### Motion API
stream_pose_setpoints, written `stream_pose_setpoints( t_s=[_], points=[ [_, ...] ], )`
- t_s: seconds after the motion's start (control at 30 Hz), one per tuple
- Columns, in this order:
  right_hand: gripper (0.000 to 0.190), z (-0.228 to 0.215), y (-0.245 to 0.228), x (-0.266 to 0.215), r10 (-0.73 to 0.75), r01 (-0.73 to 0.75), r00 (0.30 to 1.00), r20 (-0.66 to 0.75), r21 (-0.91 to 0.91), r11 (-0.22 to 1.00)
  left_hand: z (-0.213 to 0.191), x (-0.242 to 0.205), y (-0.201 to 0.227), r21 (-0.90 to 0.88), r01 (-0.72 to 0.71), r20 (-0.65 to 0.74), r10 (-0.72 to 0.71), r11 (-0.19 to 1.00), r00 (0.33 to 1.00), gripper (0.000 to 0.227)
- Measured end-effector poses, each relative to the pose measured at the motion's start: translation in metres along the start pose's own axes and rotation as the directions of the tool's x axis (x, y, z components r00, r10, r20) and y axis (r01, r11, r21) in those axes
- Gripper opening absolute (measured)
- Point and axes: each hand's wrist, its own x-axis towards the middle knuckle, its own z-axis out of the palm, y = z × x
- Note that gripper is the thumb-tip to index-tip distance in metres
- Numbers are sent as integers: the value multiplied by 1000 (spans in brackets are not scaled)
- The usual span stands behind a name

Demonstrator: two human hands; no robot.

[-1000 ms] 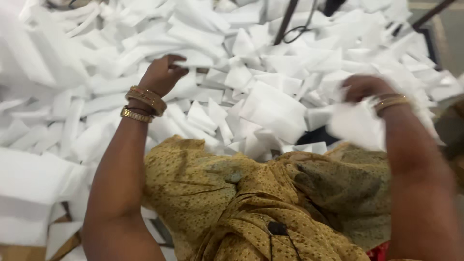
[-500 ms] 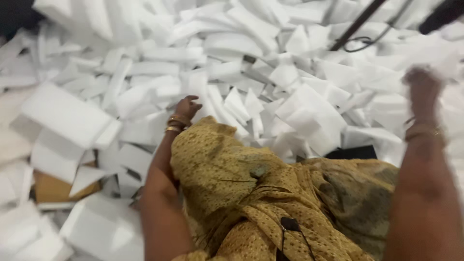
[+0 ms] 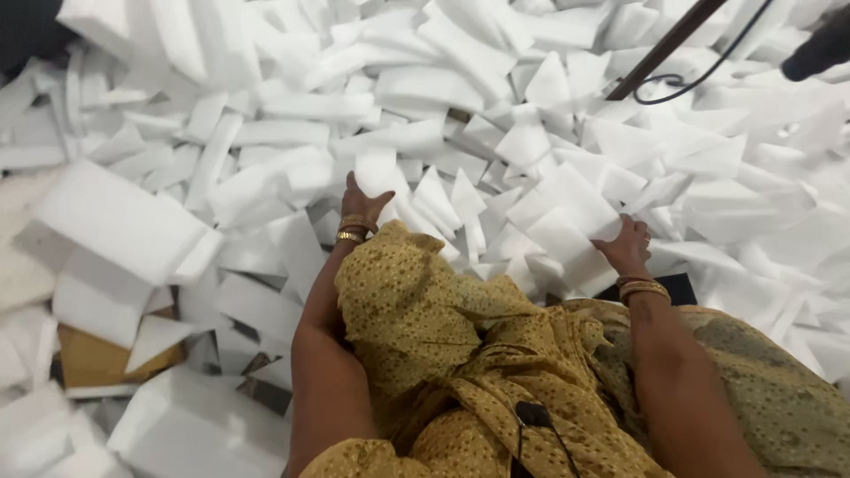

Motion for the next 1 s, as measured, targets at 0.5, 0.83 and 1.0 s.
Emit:
stream_pose_setpoints(
  t_s=[0.5, 0.83, 1.0],
  points=[
    [57, -29, 13, 2, -114, 225, 971, -212, 631, 742, -115, 15, -33, -130, 143, -700, -193, 981, 688, 85],
    [64, -54, -64, -23, -152, 185, 981, -119, 805, 564, 23, 26, -58, 168, -276, -202, 307, 946, 930, 90],
    [63, -38, -82, -41, -183, 72, 983, 3, 911, 405, 55, 11, -38, 142, -459, 255, 416, 877, 873, 86]
  ],
)
